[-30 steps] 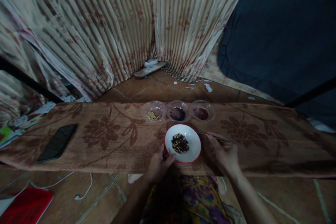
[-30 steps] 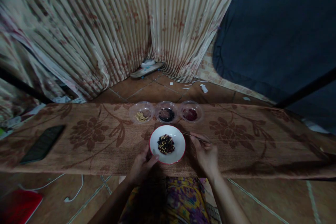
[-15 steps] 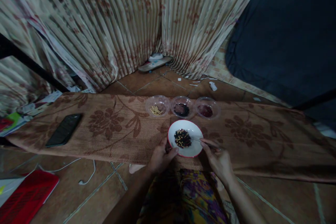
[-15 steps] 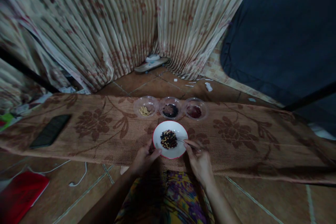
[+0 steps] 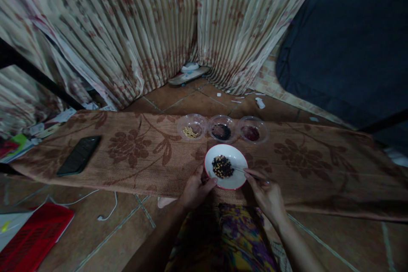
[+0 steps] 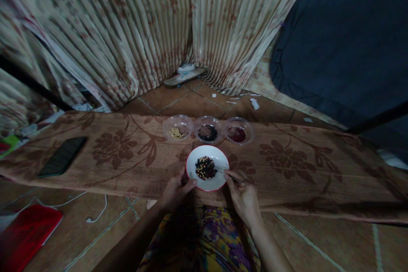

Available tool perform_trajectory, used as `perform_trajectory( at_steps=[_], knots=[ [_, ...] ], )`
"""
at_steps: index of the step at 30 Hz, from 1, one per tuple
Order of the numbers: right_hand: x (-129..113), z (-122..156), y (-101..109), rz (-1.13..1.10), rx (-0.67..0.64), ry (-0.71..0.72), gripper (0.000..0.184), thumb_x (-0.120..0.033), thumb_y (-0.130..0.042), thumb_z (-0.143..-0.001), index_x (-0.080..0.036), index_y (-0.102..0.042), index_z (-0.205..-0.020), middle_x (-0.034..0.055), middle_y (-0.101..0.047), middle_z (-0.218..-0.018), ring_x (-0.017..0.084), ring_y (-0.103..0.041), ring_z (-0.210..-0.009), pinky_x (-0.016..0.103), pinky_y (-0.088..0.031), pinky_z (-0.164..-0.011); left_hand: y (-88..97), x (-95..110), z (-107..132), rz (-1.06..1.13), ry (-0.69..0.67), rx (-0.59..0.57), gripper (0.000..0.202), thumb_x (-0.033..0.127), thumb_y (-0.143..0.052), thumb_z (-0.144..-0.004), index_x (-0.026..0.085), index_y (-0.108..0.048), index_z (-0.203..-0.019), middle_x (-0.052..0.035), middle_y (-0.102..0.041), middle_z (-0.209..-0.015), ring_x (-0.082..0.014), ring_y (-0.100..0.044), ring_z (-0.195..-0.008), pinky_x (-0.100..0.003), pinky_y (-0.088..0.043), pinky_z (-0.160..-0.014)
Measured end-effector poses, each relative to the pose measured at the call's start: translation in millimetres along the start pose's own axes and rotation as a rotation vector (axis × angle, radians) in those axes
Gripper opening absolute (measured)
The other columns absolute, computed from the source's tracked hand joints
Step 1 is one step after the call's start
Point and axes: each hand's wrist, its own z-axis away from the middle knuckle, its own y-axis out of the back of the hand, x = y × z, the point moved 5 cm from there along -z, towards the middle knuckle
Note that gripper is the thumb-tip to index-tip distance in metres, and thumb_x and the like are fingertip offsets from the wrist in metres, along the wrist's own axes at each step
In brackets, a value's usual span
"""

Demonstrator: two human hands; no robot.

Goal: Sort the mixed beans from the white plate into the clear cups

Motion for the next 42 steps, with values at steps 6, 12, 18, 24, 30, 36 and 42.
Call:
perform_trajectory(
  at_steps=[6,12,18,24,30,36,42],
  knots=[
    [1,3,0,-0.027,0.009,0.006,0.034,-0.047,-0.054,-0.086,-0.02,-0.072,-0.096,0.0096,-0.07,-0.101,0.023,-0.065,-0.091,0.035,-0.05,-0.08,-0.2,0,0,-0.009,0.02,0.017,0.051,0.029,-0.064,-0.081,0.017,-0.05,-0.128,-0.0043,-0.072,-0.1,-0.0208,-0.066,-0.094,-0.031,-0.051,-0.089],
    [3,4,-2,-0.012,-0.022,0.006,0.033,-0.046,-0.054,-0.087,-0.02,-0.072,-0.096,0.009,-0.069,-0.097,0.023,-0.065,-0.091,0.035,-0.05,-0.08,-1.1,0,0,0.025,-0.009,0.0,0.046,0.028,-0.063,-0.082,0.018,-0.051,-0.125,-0.0047,-0.072,-0.102,-0.0217,-0.065,-0.099,-0.033,-0.05,-0.092],
    [6,7,-2,-0.024,-0.022,-0.017,0.032,-0.046,-0.054,-0.087,-0.021,-0.072,-0.096,0.0093,-0.069,-0.102,0.023,-0.064,-0.093,0.034,-0.05,-0.081,-1.4,-2,0,0.029,-0.001,-0.013,0.049,0.029,-0.063,-0.082,0.018,-0.05,-0.128,-0.0054,-0.071,-0.106,-0.0207,-0.067,-0.096,-0.032,-0.051,-0.091],
    [7,5,-3,-0.028,-0.019,-0.01,0.032,-0.044,-0.054,-0.087,-0.02,-0.072,-0.097,0.0093,-0.069,-0.1,0.023,-0.065,-0.094,0.035,-0.05,-0.082,-1.3,-2,0,0.055,-0.016,0.008,0.048,0.029,-0.064,-0.08,0.018,-0.051,-0.126,-0.0053,-0.07,-0.112,-0.0217,-0.065,-0.103,-0.032,-0.049,-0.094],
    [12,6,-3,-0.053,-0.003,-0.02,0.034,-0.046,-0.055,-0.086,-0.019,-0.072,-0.098,0.0108,-0.069,-0.105,0.024,-0.065,-0.095,0.036,-0.051,-0.082,-0.4,-5,-1,0.027,0.02,0.006,0.048,0.031,-0.065,-0.08,0.018,-0.051,-0.125,-0.0051,-0.072,-0.107,-0.0216,-0.067,-0.099,-0.033,-0.05,-0.093],
    [15,8,-2,-0.047,0.012,-0.028,0.033,-0.045,-0.055,-0.086,-0.02,-0.072,-0.097,0.0103,-0.07,-0.102,0.024,-0.065,-0.095,0.037,-0.05,-0.082,-1.4,-7,-1,0.032,-0.014,-0.012,0.048,0.031,-0.063,-0.082,0.019,-0.05,-0.126,-0.0056,-0.069,-0.114,-0.021,-0.066,-0.102,-0.032,-0.05,-0.094],
    [18,5,2,-0.061,0.068,-0.004,0.03,-0.045,-0.057,-0.084,-0.02,-0.072,-0.092,0.0093,-0.071,-0.098,0.024,-0.065,-0.094,0.038,-0.05,-0.083,-0.6,-5,0,0.007,-0.018,-0.006,0.046,0.03,-0.062,-0.082,0.017,-0.051,-0.125,-0.0058,-0.07,-0.111,-0.0209,-0.066,-0.101,-0.031,-0.05,-0.092]
  ],
)
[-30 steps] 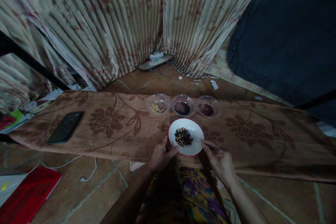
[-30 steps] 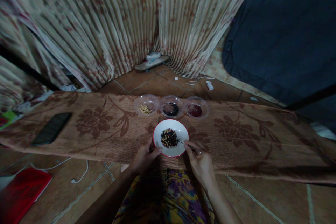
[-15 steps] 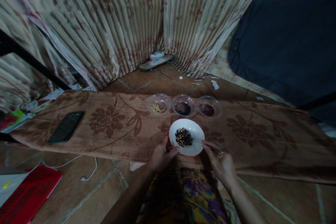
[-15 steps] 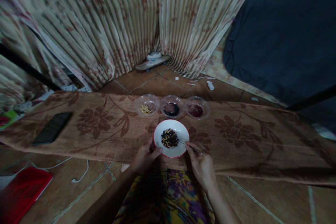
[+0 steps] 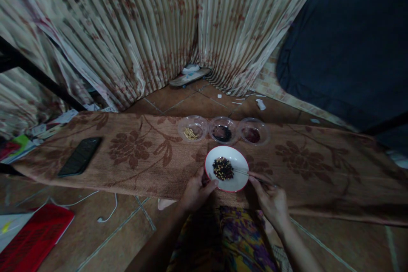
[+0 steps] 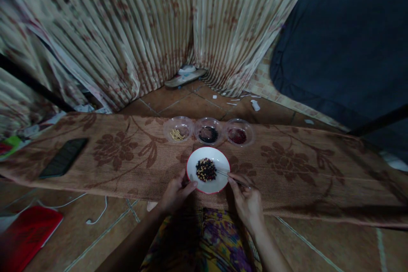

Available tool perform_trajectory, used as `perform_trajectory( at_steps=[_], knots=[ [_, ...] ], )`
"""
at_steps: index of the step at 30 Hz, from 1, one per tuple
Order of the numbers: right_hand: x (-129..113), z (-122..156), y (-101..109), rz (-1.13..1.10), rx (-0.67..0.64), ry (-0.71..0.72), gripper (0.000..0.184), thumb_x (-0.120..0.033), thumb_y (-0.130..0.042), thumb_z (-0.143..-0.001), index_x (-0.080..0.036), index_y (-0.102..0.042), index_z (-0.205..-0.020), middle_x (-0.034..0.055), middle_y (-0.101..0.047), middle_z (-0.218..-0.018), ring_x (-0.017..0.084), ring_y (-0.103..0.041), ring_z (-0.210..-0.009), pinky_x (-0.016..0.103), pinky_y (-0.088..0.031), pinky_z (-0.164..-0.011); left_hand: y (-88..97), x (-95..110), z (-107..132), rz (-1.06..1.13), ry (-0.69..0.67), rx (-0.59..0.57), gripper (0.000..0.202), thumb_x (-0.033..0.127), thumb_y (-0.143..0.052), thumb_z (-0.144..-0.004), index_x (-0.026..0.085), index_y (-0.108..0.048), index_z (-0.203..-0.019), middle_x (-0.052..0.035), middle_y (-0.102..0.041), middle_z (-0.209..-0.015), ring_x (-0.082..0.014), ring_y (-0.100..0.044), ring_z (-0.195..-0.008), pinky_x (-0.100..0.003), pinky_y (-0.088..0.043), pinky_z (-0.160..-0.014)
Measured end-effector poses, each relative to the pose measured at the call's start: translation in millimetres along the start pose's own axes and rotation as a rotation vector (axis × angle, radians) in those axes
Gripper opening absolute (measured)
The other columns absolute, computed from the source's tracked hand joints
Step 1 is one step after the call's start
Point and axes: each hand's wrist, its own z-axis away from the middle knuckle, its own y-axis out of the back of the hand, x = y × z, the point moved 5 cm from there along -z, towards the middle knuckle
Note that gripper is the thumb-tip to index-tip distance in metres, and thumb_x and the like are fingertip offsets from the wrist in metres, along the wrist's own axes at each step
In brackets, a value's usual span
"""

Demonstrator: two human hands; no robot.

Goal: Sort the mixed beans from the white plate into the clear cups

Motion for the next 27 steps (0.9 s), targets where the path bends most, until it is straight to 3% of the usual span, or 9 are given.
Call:
perform_trajectory(
  at_steps=[14,27],
  knots=[
    [-10,-3,-11,0.068,-0.045,-0.006,0.034,-0.048,-0.054,-0.086,-0.022,-0.072,-0.098,0.0088,-0.07,-0.101,0.023,-0.065,-0.092,0.034,-0.051,-0.079,0.0,1,0,0.001,0.033,0.0,0.044,0.031,-0.063,-0.081,0.019,-0.053,-0.122,-0.0043,-0.071,-0.109,-0.0214,-0.066,-0.101,-0.033,-0.05,-0.092],
    [-15,1,-5,0.101,-0.041,0.048,0.031,-0.045,-0.052,-0.088,-0.021,-0.072,-0.094,0.0081,-0.067,-0.096,0.021,-0.063,-0.089,0.031,-0.05,-0.076,0.5,-3,0,-0.006,-0.007,0.011,0.048,0.032,-0.063,-0.082,0.019,-0.051,-0.127,-0.0056,-0.069,-0.113,-0.021,-0.067,-0.097,-0.034,-0.05,-0.093]
  ],
)
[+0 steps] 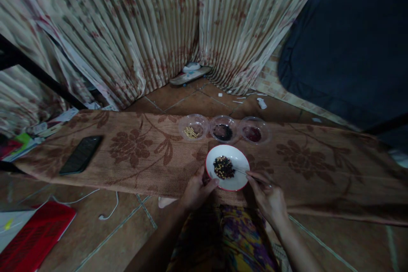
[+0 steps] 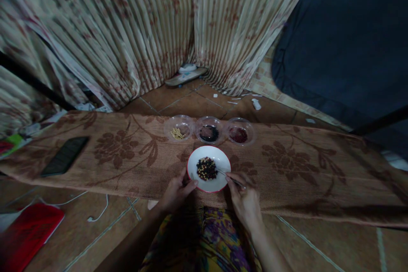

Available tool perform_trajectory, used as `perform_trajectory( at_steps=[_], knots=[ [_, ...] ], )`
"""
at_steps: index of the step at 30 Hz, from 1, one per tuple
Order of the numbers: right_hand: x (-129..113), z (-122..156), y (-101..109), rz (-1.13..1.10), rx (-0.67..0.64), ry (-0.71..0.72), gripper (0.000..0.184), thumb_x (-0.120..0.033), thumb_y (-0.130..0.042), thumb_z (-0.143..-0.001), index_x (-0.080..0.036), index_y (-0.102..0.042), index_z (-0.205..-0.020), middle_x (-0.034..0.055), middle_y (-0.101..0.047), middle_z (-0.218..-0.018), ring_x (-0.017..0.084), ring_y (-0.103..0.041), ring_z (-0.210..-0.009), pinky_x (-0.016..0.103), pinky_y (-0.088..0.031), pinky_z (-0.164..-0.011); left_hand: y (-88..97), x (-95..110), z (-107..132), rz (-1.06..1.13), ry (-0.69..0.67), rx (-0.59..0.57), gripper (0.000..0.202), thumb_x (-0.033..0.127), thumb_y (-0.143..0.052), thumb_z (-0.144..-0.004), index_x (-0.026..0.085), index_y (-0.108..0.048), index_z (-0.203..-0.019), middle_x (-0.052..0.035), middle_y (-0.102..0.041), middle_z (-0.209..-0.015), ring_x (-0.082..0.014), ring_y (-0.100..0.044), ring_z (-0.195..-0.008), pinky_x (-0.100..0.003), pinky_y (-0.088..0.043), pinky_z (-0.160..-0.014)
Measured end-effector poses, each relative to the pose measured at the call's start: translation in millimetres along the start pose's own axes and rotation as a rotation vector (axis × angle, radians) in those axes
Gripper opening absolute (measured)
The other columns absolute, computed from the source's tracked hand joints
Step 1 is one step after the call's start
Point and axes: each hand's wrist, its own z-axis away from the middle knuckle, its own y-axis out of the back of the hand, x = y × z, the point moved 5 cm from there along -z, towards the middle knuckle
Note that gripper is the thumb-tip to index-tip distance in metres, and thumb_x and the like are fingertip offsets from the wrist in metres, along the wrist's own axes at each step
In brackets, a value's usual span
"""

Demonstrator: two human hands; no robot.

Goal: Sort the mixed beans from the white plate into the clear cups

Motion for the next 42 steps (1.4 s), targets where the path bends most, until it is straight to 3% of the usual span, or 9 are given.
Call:
perform_trajectory(
  at_steps=[4,9,15,19,42],
  knots=[
    [-7,1,-3,-0.049,-0.043,0.021,0.029,-0.043,-0.053,-0.088,-0.022,-0.071,-0.096,0.0076,-0.067,-0.099,0.021,-0.063,-0.093,0.032,-0.05,-0.081,-1.5,0,0,0.027,-0.013,-0.036,0.048,0.032,-0.061,-0.084,0.018,-0.048,-0.129,-0.0061,-0.067,-0.117,-0.021,-0.064,-0.105,-0.033,-0.048,-0.097],
    [-23,0,-14,-0.064,-0.186,0.076,0.029,-0.043,-0.051,-0.09,-0.023,-0.071,-0.098,0.0082,-0.068,-0.098,0.022,-0.064,-0.093,0.033,-0.051,-0.081,-0.7,-2,-1,0.031,0.016,-0.023,0.051,0.033,-0.062,-0.083,0.018,-0.048,-0.13,-0.0062,-0.068,-0.117,-0.0215,-0.065,-0.105,-0.033,-0.049,-0.096],
    [-19,-5,-4,-0.009,-0.072,0.029,0.031,-0.047,-0.051,-0.088,-0.023,-0.071,-0.093,0.0079,-0.068,-0.098,0.022,-0.064,-0.091,0.034,-0.052,-0.079,-1.2,0,-1,0.03,-0.014,-0.009,0.044,0.031,-0.063,-0.083,0.019,-0.052,-0.124,-0.005,-0.069,-0.114,-0.021,-0.066,-0.101,-0.033,-0.05,-0.094],
    [-12,-4,6,0.003,-0.035,-0.019,0.033,-0.048,-0.052,-0.087,-0.022,-0.071,-0.096,0.0079,-0.069,-0.099,0.022,-0.065,-0.088,0.032,-0.051,-0.077,-1.6,1,-1,0.064,0.018,-0.014,0.052,0.031,-0.063,-0.082,0.019,-0.048,-0.13,-0.0053,-0.07,-0.111,-0.0225,-0.065,-0.105,-0.035,-0.05,-0.095],
    [-1,-1,2,0.022,-0.035,-0.029,0.033,-0.048,-0.052,-0.087,-0.022,-0.071,-0.096,0.0075,-0.069,-0.1,0.022,-0.065,-0.091,0.034,-0.05,-0.081,-0.2,7,0,0.005,0.034,-0.013,0.053,0.032,-0.064,-0.081,0.018,-0.049,-0.13,-0.0048,-0.071,-0.106,-0.0217,-0.065,-0.101,-0.031,-0.05,-0.092]
  ],
)
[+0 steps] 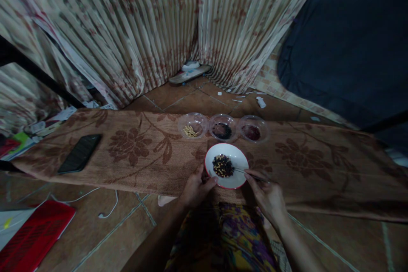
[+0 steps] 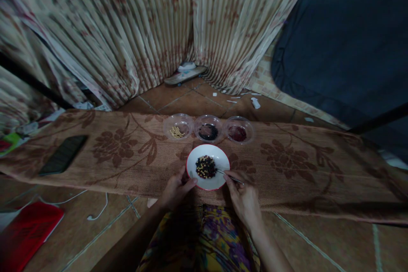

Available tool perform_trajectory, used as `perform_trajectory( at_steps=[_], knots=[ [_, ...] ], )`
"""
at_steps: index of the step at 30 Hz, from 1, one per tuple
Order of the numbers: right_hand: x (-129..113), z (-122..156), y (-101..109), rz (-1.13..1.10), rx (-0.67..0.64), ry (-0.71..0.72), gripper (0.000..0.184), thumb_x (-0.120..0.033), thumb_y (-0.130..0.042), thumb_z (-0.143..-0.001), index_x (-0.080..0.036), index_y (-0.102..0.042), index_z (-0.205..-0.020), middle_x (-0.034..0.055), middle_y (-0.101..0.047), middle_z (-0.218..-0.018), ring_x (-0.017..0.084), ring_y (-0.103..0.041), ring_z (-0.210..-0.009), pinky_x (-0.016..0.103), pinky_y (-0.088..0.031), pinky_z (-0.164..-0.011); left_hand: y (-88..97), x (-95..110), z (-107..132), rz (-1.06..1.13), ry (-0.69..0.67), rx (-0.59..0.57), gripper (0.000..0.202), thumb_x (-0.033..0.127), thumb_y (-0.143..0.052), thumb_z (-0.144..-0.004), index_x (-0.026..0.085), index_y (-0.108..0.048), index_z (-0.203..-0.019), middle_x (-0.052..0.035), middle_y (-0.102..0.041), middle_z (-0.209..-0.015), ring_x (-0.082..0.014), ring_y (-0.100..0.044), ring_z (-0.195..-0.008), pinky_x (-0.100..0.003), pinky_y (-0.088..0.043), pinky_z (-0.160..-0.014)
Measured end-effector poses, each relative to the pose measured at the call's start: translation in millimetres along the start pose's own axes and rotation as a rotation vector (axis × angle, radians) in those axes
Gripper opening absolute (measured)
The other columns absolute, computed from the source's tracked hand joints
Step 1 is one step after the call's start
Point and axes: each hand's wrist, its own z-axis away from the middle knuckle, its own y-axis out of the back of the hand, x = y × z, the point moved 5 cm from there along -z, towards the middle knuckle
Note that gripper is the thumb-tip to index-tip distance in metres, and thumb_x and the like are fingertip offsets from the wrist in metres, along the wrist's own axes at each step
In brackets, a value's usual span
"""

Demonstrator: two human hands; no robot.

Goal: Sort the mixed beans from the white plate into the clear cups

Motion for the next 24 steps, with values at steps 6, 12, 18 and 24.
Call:
perform_trajectory(
  at_steps=[6,12,18,24],
  knots=[
    [-1,0,0,0.008,-0.007,0.011,0.034,-0.048,-0.052,-0.087,-0.022,-0.072,-0.096,0.0077,-0.07,-0.099,0.023,-0.066,-0.091,0.035,-0.051,-0.08,-0.4,1,0,0.01,-0.003,0.005,0.05,0.031,-0.063,-0.081,0.018,-0.05,-0.128,-0.0044,-0.072,-0.107,-0.0219,-0.066,-0.102,-0.033,-0.049,-0.094],
    [2,2,0,-0.029,0.015,0.019,0.034,-0.047,-0.052,-0.088,-0.02,-0.071,-0.097,0.0091,-0.07,-0.099,0.023,-0.065,-0.091,0.034,-0.051,-0.079,0.9,-3,-1,0.003,0.006,0.014,0.055,0.033,-0.065,-0.08,0.019,-0.049,-0.13,-0.0052,-0.071,-0.112,-0.0228,-0.066,-0.104,-0.034,-0.049,-0.095],
    [3,2,-1,-0.038,0.016,-0.017,0.032,-0.046,-0.053,-0.087,-0.021,-0.072,-0.094,0.0083,-0.07,-0.099,0.022,-0.066,-0.09,0.033,-0.051,-0.079,0.5,-8,-1,-0.011,-0.01,0.009,0.048,0.034,-0.063,-0.082,0.019,-0.052,-0.126,-0.0051,-0.07,-0.115,-0.0225,-0.066,-0.103,-0.033,-0.05,-0.094],
    [-2,-2,5,-0.088,0.057,0.0,0.031,-0.045,-0.055,-0.086,-0.02,-0.072,-0.09,0.0094,-0.07,-0.098,0.022,-0.066,-0.09,0.034,-0.052,-0.076,-0.6,-7,0,0.049,-0.032,0.007,0.049,0.032,-0.064,-0.082,0.019,-0.052,-0.127,-0.0046,-0.07,-0.111,-0.0216,-0.066,-0.101,-0.032,-0.05,-0.093]
  ],
)
